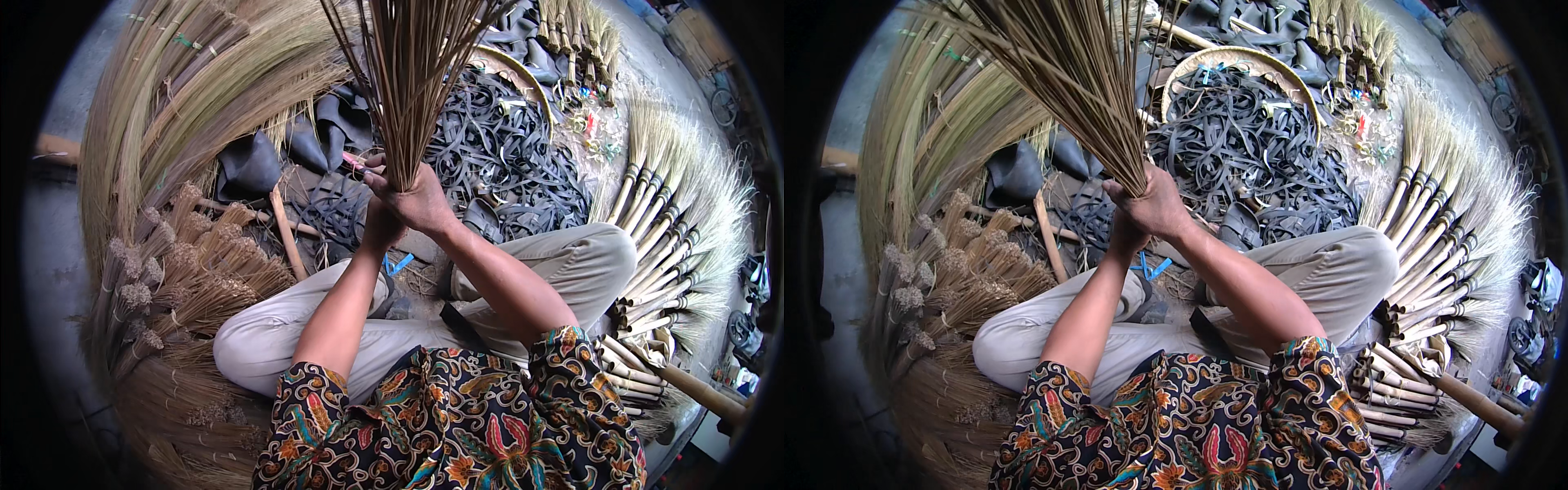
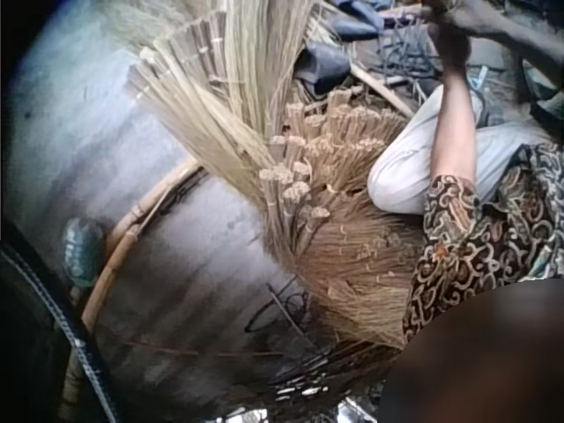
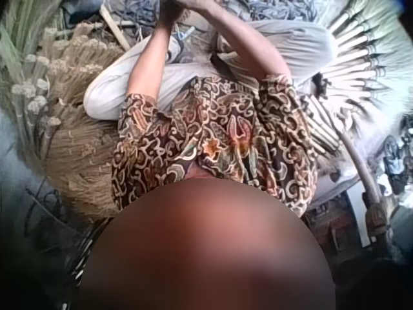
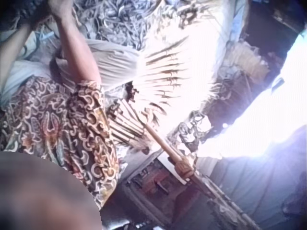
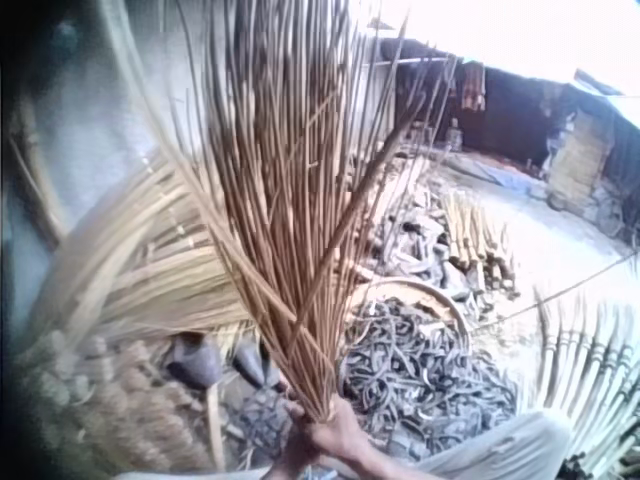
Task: The person sits on the floor and assembles brooms by hand. They gather bundles of straw, align them, and wrap the base with black rubber strips to secure the bristles to the handle. Finished brooms are placed in a row nearby.
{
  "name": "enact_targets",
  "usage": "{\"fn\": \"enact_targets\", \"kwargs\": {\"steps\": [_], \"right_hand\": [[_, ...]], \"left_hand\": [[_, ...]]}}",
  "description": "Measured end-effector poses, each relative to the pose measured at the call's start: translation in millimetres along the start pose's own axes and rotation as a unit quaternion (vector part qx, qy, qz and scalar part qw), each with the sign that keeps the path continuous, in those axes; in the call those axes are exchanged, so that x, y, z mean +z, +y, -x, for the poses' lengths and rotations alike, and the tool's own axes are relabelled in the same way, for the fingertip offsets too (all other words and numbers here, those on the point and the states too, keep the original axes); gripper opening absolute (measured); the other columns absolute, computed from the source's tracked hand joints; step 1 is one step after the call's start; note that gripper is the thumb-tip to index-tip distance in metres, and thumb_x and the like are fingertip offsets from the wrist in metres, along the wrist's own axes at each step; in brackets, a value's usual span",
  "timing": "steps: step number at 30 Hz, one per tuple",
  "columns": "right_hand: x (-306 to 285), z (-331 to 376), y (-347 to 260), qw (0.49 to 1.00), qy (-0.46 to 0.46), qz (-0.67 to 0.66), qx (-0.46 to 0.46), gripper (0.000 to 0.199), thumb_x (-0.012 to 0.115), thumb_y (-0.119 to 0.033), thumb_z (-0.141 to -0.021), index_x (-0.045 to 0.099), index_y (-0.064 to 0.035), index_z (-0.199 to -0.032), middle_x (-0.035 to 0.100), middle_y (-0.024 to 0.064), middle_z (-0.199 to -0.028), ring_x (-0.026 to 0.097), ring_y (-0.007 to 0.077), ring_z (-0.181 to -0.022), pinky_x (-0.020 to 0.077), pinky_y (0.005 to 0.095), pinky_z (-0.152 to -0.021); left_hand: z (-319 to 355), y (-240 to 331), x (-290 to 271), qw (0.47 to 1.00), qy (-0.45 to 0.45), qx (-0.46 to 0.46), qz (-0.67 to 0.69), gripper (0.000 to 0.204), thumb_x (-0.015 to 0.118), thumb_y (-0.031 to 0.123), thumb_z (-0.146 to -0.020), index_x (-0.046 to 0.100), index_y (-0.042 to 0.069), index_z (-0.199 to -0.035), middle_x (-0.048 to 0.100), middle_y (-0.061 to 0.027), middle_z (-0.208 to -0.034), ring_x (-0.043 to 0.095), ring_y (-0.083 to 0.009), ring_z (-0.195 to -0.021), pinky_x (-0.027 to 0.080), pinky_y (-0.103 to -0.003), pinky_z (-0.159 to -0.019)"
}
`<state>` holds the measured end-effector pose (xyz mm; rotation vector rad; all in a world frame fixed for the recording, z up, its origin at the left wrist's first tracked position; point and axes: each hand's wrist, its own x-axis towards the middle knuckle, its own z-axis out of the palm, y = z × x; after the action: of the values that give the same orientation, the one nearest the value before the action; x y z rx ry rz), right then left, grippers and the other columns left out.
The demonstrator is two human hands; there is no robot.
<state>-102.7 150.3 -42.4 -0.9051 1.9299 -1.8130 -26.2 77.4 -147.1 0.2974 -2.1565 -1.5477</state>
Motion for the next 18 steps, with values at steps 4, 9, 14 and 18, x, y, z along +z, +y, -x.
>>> {"fn": "enact_targets", "kwargs": {"steps": [4,9,14,18], "right_hand": [[-1.8,1.2,16.6,0.999,-0.021,-0.002,-0.034,0.022,0.073,-0.016,-0.097,0.070,-0.0011,-0.113,0.066,0.0028,-0.086,0.060,0.0089,-0.083,0.0509,0.0280,-0.079],[-1.5,1.8,19.5,0.998,-0.055,-0.031,0.029,0.024,0.067,-0.020,-0.096,0.068,-0.0048,-0.115,0.072,0.0162,-0.098,0.071,0.0262,-0.092,0.0550,0.0378,-0.083],[-0.7,5.1,23.3,0.999,-0.034,-0.012,-0.012,0.018,0.068,-0.017,-0.100,0.068,-0.0012,-0.110,0.066,0.0050,-0.091,0.061,0.0130,-0.087,0.0515,0.0315,-0.081],[-2.5,5.8,22.9,0.999,-0.041,0.012,0.003,0.018,0.067,-0.018,-0.101,0.067,-0.0007,-0.107,0.064,0.0028,-0.088,0.059,0.0118,-0.085,0.0500,0.0305,-0.078]], "left_hand": [[1.7,-17.2,1.3,0.996,0.020,0.061,-0.070,0.026,0.066,0.013,-0.096,0.061,0.003,-0.120,0.072,-0.0186,-0.100,0.073,-0.0327,-0.098,0.055,-0.043,-0.081],[-0.4,-27.6,5.5,0.994,0.012,0.056,-0.095,0.026,0.065,0.013,-0.094,0.061,0.005,-0.119,0.072,-0.0227,-0.098,0.072,-0.0418,-0.096,0.055,-0.050,-0.078],[15.2,-36.5,14.2,0.992,0.044,0.060,-0.098,0.029,0.066,0.013,-0.094,0.061,0.007,-0.122,0.071,-0.0240,-0.103,0.071,-0.0433,-0.101,0.056,-0.050,-0.081],[16.2,-47.3,20.7,0.998,0.023,0.035,-0.037,0.026,0.067,0.011,-0.093,0.063,0.005,-0.119,0.072,-0.0231,-0.103,0.071,-0.0400,-0.105,0.056,-0.045,-0.081]]}}
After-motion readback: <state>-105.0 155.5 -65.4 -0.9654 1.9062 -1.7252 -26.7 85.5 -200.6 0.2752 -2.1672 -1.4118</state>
